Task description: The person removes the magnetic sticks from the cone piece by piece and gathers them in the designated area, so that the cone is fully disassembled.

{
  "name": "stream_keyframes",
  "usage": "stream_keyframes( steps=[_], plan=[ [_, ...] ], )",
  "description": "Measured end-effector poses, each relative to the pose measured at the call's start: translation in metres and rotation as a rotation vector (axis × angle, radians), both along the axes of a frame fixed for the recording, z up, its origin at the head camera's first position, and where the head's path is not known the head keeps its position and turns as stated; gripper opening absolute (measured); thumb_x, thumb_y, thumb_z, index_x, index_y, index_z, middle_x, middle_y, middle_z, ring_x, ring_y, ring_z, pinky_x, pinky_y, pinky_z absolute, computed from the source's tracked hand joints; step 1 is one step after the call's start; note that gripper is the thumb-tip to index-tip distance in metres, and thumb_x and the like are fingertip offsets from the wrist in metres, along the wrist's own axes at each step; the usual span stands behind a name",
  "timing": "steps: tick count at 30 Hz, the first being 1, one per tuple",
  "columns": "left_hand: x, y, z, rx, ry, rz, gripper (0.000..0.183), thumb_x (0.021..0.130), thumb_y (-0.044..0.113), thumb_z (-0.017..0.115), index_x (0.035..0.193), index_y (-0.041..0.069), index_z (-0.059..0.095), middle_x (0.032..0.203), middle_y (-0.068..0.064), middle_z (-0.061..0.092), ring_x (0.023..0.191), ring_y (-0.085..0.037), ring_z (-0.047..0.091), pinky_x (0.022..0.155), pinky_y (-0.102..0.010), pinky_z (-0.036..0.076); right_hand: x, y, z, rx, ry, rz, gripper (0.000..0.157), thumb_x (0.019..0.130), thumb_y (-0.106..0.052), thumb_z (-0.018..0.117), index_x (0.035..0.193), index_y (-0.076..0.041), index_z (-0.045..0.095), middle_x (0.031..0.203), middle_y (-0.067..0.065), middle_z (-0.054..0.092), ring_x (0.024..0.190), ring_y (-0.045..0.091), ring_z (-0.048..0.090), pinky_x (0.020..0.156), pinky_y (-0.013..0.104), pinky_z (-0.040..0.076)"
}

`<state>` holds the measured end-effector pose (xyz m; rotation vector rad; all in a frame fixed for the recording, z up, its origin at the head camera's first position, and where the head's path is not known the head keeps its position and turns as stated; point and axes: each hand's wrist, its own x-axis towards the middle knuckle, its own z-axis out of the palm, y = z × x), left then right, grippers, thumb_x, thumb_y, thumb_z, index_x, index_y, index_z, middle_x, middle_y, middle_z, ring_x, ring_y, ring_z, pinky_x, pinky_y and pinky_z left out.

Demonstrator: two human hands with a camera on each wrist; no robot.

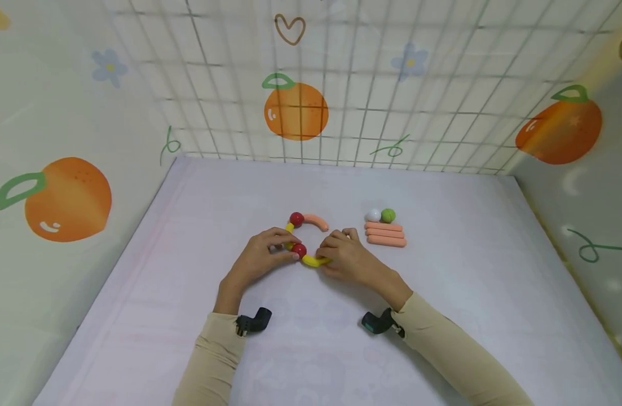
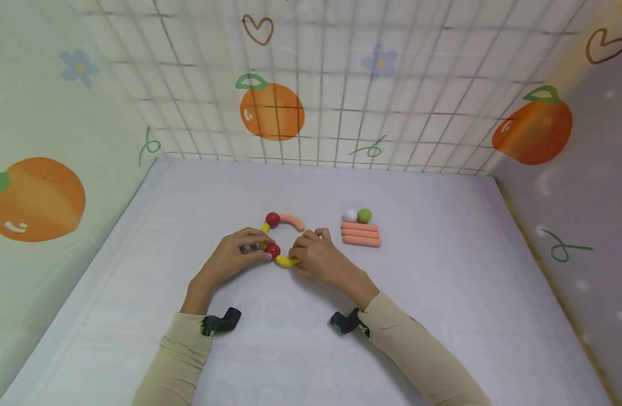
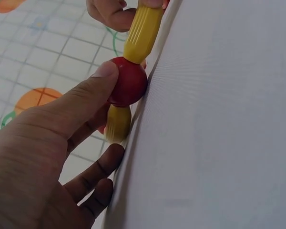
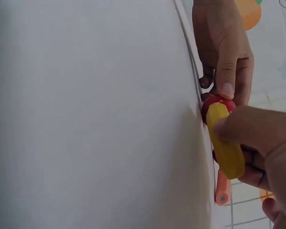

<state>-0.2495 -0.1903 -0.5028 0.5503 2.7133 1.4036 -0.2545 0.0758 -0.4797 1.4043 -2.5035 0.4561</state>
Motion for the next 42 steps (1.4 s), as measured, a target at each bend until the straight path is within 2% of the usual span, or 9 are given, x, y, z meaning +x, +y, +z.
stream_keyframes(
  steps=[6, 9, 13, 17, 21, 25, 28, 36, 42],
  plan=[
    [-0.002, 0.000, 0.001, -0.046, 0.040, -0.015, 0.031, 0.089, 0.034, 0.078, 0.120, 0.034, 0.073, 0.121, 0.016, 0.061, 0.100, -0.012, 0.060, 0.085, -0.036, 0.051, 0.008, 0.003, -0.003, -0.010, -0.064, 0.059, 0.017, 0.085, -0.019, 0.080, 0.101, -0.016, 0.077, 0.101, -0.004, 0.069, 0.102, 0.016, 0.056, 0.092, 0.047, 0.034],
    [-0.002, 0.000, 0.001, -0.052, 0.049, -0.009, 0.031, 0.090, 0.032, 0.077, 0.120, 0.033, 0.072, 0.121, 0.016, 0.060, 0.098, -0.014, 0.060, 0.083, -0.035, 0.051, 0.014, 0.006, 0.002, -0.023, -0.074, 0.064, 0.018, 0.085, -0.019, 0.080, 0.102, -0.015, 0.076, 0.102, -0.004, 0.069, 0.103, 0.016, 0.056, 0.094, 0.047, 0.034],
    [-0.002, 0.000, 0.001, -0.052, 0.048, 0.000, 0.031, 0.090, 0.034, 0.077, 0.121, 0.034, 0.072, 0.121, 0.017, 0.060, 0.100, -0.014, 0.060, 0.082, -0.035, 0.050, 0.018, 0.016, 0.012, -0.070, -0.070, 0.011, 0.018, 0.083, -0.019, 0.081, 0.100, -0.016, 0.076, 0.102, -0.005, 0.067, 0.104, 0.016, 0.055, 0.093, 0.045, 0.034],
    [-0.003, 0.000, -0.001, -0.048, 0.035, 0.006, 0.031, 0.090, 0.036, 0.077, 0.120, 0.036, 0.072, 0.120, 0.018, 0.060, 0.100, -0.011, 0.059, 0.081, -0.035, 0.050, 0.017, 0.034, 0.017, -0.155, -0.049, -0.028, 0.016, 0.082, -0.017, 0.081, 0.097, -0.016, 0.075, 0.099, -0.006, 0.067, 0.100, 0.015, 0.055, 0.084, 0.041, 0.033],
    [-0.003, 0.001, 0.000, -0.044, 0.031, 0.001, 0.031, 0.090, 0.037, 0.077, 0.121, 0.036, 0.072, 0.121, 0.017, 0.060, 0.100, -0.011, 0.060, 0.081, -0.035, 0.050, 0.015, 0.052, 0.020, -0.218, -0.013, -0.057, 0.019, 0.078, -0.013, 0.083, 0.095, -0.015, 0.074, 0.096, -0.005, 0.067, 0.098, 0.018, 0.056, 0.083, 0.045, 0.033],
    [-0.003, 0.001, 0.002, -0.043, 0.029, 0.004, 0.032, 0.090, 0.036, 0.077, 0.121, 0.036, 0.072, 0.120, 0.017, 0.060, 0.100, -0.012, 0.060, 0.081, -0.035, 0.050, 0.013, 0.068, 0.021, -0.237, 0.016, -0.088, 0.021, 0.076, -0.010, 0.085, 0.093, -0.014, 0.073, 0.094, -0.003, 0.067, 0.110, 0.026, 0.057, 0.090, 0.053, 0.033],
    [-0.003, 0.001, 0.002, -0.035, 0.033, 0.003, 0.032, 0.090, 0.034, 0.077, 0.121, 0.034, 0.072, 0.120, 0.015, 0.061, 0.100, -0.014, 0.060, 0.081, -0.036, 0.050, 0.011, 0.077, 0.021, -0.241, 0.022, -0.114, 0.021, 0.075, -0.010, 0.086, 0.092, -0.014, 0.073, 0.097, -0.002, 0.068, 0.118, 0.029, 0.056, 0.089, 0.053, 0.033],
    [-0.002, 0.000, 0.001, -0.038, 0.014, 0.009, 0.032, 0.090, 0.035, 0.077, 0.121, 0.035, 0.072, 0.121, 0.016, 0.060, 0.100, -0.014, 0.060, 0.081, -0.036, 0.050, 0.007, 0.096, 0.019, -0.246, 0.046, -0.161, 0.023, 0.074, -0.009, 0.087, 0.094, -0.010, 0.075, 0.097, 0.001, 0.070, 0.099, 0.025, 0.058, 0.083, 0.050, 0.033],
    [-0.002, -0.001, -0.002, -0.036, -0.006, 0.016, 0.031, 0.090, 0.039, 0.076, 0.120, 0.040, 0.071, 0.122, 0.019, 0.059, 0.101, -0.011, 0.059, 0.081, -0.036, 0.049, 0.005, 0.107, 0.016, -0.250, 0.050, -0.202, 0.026, 0.074, -0.011, 0.088, 0.097, -0.008, 0.077, 0.099, 0.005, 0.071, 0.097, 0.027, 0.058, 0.084, 0.051, 0.034]
  ],
)
